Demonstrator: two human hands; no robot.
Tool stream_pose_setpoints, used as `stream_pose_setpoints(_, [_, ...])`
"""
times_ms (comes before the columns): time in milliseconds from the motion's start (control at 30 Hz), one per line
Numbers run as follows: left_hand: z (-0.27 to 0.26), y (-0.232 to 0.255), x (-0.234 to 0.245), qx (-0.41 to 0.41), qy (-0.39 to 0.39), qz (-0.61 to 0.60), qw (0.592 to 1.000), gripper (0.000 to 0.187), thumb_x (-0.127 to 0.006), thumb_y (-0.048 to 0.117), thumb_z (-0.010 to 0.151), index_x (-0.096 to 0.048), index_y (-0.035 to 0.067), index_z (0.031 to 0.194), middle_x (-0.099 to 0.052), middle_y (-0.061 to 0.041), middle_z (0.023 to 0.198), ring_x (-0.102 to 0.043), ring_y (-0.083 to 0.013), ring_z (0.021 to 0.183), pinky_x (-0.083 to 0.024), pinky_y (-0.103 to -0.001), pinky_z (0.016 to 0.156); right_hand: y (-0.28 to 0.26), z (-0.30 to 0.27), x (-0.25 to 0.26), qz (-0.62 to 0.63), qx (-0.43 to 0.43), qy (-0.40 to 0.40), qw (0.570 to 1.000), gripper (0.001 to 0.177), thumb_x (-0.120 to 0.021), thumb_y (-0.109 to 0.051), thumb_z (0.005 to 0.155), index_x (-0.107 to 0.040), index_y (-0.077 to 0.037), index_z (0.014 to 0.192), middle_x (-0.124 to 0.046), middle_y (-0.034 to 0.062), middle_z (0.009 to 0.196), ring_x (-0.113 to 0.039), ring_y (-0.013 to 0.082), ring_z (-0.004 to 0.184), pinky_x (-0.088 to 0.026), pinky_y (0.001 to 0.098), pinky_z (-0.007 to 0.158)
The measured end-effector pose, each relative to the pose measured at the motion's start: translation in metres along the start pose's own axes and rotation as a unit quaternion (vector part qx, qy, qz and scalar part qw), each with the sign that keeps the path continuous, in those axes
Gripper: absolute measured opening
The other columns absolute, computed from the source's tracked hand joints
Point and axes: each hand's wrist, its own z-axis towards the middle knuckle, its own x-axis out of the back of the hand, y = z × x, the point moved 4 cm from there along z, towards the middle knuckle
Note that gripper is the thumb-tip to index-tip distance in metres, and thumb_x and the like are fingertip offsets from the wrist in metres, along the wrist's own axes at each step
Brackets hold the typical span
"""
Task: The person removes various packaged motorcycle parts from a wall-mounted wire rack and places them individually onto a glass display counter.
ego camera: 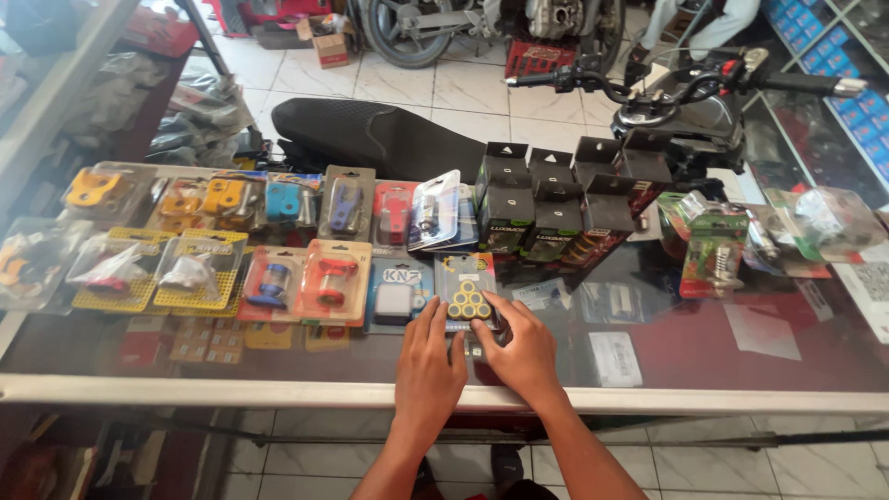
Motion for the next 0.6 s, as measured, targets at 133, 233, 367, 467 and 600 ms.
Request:
stream_pose_setpoints(133, [0.0, 0.003, 0.004, 0.001, 0.011, -0.001, 1.0, 0.046, -0.068, 0.014, 0.09, -0.059, -0.009, 0.129, -0.059, -0.026, 0.137, -0.056, -0.0417, 0.126, -0.046, -0.047, 0.103, -0.002, -0.003, 0.003, 0.015, 0.075, 0.04, 0.996, 0.043, -0.076, -0.027, 0.083, -0.072, -0.015, 0.124, -0.073, 0.0073, 0.097, -0.072, 0.0293, 0.085, -0.056, 0.0399, 0.071])
stream_pose_setpoints(233, [0.0, 0.005, 0.005, 0.002, 0.011, -0.001, 1.0, 0.046, -0.069, 0.015, 0.09, -0.06, -0.008, 0.129, -0.06, -0.025, 0.137, -0.056, -0.0416, 0.125, -0.046, -0.047, 0.103, 0.005, -0.004, 0.0, 0.03, 0.047, 0.023, 0.998, 0.042, -0.077, -0.029, 0.084, -0.071, -0.015, 0.124, -0.074, 0.0081, 0.099, -0.073, 0.0285, 0.084, -0.057, 0.0399, 0.071])
stream_pose_setpoints(367, [-0.001, 0.013, 0.008, 0.001, 0.041, 0.02, 0.999, 0.044, -0.071, 0.016, 0.089, -0.063, -0.005, 0.127, -0.062, -0.023, 0.133, -0.057, -0.0412, 0.124, -0.046, -0.048, 0.103, 0.01, -0.015, 0.012, 0.044, 0.076, 0.042, 0.995, 0.051, -0.077, -0.025, 0.085, -0.065, -0.01, 0.132, -0.07, 0.0108, 0.096, -0.069, 0.0288, 0.081, -0.055, 0.0393, 0.069])
stream_pose_setpoints(467, [-0.003, 0.019, 0.012, -0.007, 0.083, 0.049, 0.995, 0.04, -0.072, 0.014, 0.088, -0.066, -0.002, 0.124, -0.063, -0.021, 0.131, -0.057, -0.0407, 0.122, -0.046, -0.048, 0.102, 0.024, -0.034, 0.031, 0.106, 0.017, -0.015, 0.994, 0.055, -0.076, -0.021, 0.084, -0.06, -0.01, 0.136, -0.067, 0.0083, 0.094, -0.066, 0.0233, 0.071, -0.055, 0.0362, 0.064])
stream_pose_setpoints(600, [-0.016, 0.05, -0.001, -0.055, 0.148, 0.064, 0.985, 0.032, -0.073, 0.009, 0.088, -0.067, 0.002, 0.119, -0.063, -0.018, 0.131, -0.056, -0.0398, 0.125, -0.046, -0.049, 0.105, 0.051, -0.067, 0.077, 0.165, 0.017, -0.036, 0.985, 0.051, -0.076, -0.016, 0.087, -0.062, -0.007, 0.135, -0.066, 0.008, 0.096, -0.065, 0.0198, 0.08, -0.055, 0.0333, 0.072])
